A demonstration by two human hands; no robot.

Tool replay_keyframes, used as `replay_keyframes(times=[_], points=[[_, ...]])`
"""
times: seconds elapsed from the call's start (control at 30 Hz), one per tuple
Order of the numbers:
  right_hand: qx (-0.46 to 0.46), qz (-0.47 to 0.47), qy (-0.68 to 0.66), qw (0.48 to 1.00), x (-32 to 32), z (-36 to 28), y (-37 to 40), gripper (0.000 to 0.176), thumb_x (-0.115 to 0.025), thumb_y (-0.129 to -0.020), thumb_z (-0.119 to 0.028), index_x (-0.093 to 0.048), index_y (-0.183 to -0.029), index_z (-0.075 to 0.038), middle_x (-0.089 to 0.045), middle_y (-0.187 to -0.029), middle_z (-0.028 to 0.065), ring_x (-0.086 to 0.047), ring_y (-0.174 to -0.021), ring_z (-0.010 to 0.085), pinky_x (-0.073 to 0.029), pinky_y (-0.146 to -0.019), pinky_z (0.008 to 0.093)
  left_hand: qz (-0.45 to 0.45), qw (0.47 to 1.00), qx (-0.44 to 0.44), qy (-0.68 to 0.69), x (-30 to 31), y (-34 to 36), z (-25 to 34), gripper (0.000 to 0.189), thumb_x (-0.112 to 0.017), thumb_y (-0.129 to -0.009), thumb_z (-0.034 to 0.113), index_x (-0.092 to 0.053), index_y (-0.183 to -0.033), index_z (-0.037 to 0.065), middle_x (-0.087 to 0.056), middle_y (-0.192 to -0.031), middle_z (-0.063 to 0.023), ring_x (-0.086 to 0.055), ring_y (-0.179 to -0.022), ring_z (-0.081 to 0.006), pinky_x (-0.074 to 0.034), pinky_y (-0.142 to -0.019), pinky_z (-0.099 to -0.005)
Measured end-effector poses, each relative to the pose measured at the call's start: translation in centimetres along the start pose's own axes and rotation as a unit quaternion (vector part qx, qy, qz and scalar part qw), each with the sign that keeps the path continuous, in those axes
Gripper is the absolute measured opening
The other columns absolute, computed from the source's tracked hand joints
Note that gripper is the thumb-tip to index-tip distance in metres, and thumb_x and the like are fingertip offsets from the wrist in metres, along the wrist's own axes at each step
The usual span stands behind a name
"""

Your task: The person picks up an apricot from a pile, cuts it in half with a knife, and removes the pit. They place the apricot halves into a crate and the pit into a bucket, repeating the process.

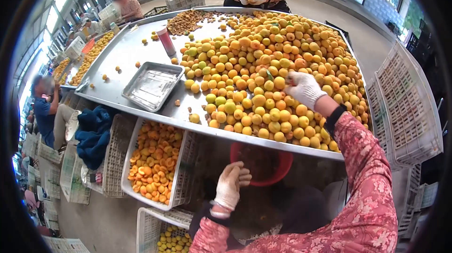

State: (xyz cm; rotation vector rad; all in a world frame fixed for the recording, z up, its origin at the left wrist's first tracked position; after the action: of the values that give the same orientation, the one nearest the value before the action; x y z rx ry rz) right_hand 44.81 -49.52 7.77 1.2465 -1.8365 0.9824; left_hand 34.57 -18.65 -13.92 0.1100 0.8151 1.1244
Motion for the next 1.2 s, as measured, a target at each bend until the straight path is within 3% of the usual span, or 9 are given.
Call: replay_keyframes(times=[0.03,0.2,0.4,0.47,0.83,0.9,0.93,1.07,1.2], points=[[-0.007,-0.023,-0.015,1.000,-1.5,-1.0,-1.6,0.031,-0.071,-0.076,-0.020,-0.064,-0.099,-0.001,-0.066,-0.087,0.0205,-0.066,-0.083,0.0330,-0.051,-0.074,0.0382,0.062,0.997,0.028,0.033,1.1,-0.4,-1.2,0.032,-0.052,-0.099,0.022,-0.052,-0.123,0.002,-0.065,-0.092,-0.0105,-0.066,-0.079,-0.0175,-0.053,-0.066,-0.0281],[0.045,-0.066,-0.004,0.997,-10.7,-5.8,-9.1,0.027,-0.066,-0.075,-0.014,-0.064,-0.098,0.000,-0.066,-0.088,0.0206,-0.066,-0.083,0.0340,-0.052,-0.075,0.0389,-0.167,0.981,-0.044,-0.091,-6.5,0.1,3.4,0.029,-0.056,-0.096,0.012,-0.056,-0.124,0.001,-0.063,-0.101,-0.0052,-0.062,-0.087,-0.0105,-0.051,-0.080,-0.0246],[0.048,-0.173,0.189,0.965,-19.8,-4.6,-13.6,0.020,-0.058,-0.080,-0.011,-0.066,-0.097,-0.003,-0.068,-0.092,0.0236,-0.066,-0.090,0.0394,-0.052,-0.079,0.0451,-0.068,0.984,-0.061,-0.156,-2.5,-2.7,5.7,0.029,-0.056,-0.097,0.015,-0.055,-0.123,0.001,-0.063,-0.101,-0.0057,-0.062,-0.086,-0.0107,-0.050,-0.077,-0.0240],[0.048,-0.184,0.208,0.959,-20.9,-5.6,-13.7,0.021,-0.059,-0.081,-0.013,-0.067,-0.097,-0.003,-0.067,-0.096,0.0250,-0.066,-0.093,0.0390,-0.053,-0.081,0.0446,-0.053,0.997,-0.047,-0.021,-2.0,-2.8,7.1,0.029,-0.055,-0.098,0.016,-0.055,-0.123,0.001,-0.064,-0.102,-0.0072,-0.062,-0.085,-0.0113,-0.050,-0.075,-0.0241],[0.011,-0.098,0.231,0.968,-18.3,-6.1,-12.8,0.029,-0.067,-0.078,-0.021,-0.063,-0.099,-0.001,-0.065,-0.103,0.0244,-0.066,-0.096,0.0376,-0.054,-0.082,0.0425,-0.045,0.996,-0.067,0.048,-1.2,-2.8,8.8,0.027,-0.053,-0.099,0.017,-0.055,-0.121,0.001,-0.065,-0.100,-0.0086,-0.064,-0.084,-0.0134,-0.051,-0.075,-0.0252],[-0.029,-0.097,0.088,0.991,-16.2,-6.4,-11.7,0.030,-0.070,-0.076,-0.020,-0.060,-0.096,0.001,-0.065,-0.089,0.0209,-0.067,-0.086,0.0342,-0.054,-0.077,0.0407,-0.044,0.995,-0.069,0.049,-1.2,-2.6,8.6,0.027,-0.053,-0.099,0.016,-0.055,-0.121,0.001,-0.065,-0.100,-0.0085,-0.064,-0.084,-0.0134,-0.052,-0.075,-0.0255],[-0.001,-0.057,-0.043,0.997,-15.5,-6.0,-10.9,0.029,-0.074,-0.075,-0.019,-0.059,-0.091,0.000,-0.061,-0.071,0.0119,-0.063,-0.064,0.0225,-0.051,-0.059,0.0342,-0.034,0.994,-0.080,0.063,-1.0,-2.6,8.7,0.026,-0.052,-0.099,0.016,-0.055,-0.121,0.002,-0.065,-0.099,-0.0082,-0.064,-0.084,-0.0134,-0.052,-0.075,-0.0257],[-0.194,-0.219,-0.471,0.832,-13.9,-10.0,-0.9,0.019,-0.072,-0.081,-0.018,-0.061,-0.086,-0.004,-0.054,-0.060,0.0000,-0.047,-0.044,0.0062,-0.034,-0.041,0.0217,0.000,0.984,-0.151,0.091,-0.4,-2.5,9.4,0.034,-0.051,-0.101,0.018,-0.048,-0.131,0.002,-0.060,-0.106,-0.0079,-0.062,-0.091,-0.0141,-0.052,-0.078,-0.0270],[-0.185,-0.270,-0.574,0.751,-14.3,-13.0,7.7,0.029,-0.070,-0.084,-0.023,-0.064,-0.102,-0.001,-0.055,-0.063,-0.0002,-0.049,-0.046,0.0078,-0.036,-0.042,0.0214,-0.051,0.970,-0.233,0.054,-2.3,-1.3,11.0,0.047,-0.042,-0.105,0.025,-0.033,-0.146,0.003,-0.049,-0.133,-0.0122,-0.055,-0.114,-0.0199,-0.048,-0.095,-0.0334]])
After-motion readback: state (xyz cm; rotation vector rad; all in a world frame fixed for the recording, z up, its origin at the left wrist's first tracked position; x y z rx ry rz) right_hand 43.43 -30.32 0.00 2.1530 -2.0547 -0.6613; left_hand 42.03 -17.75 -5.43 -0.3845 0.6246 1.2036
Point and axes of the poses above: each hand's wrist, its own y-axis away from the middle knuckle, its own x-axis out of the back of the hand, z = x × y, the point moved 10 cm from there along -y, towards the middle knuckle
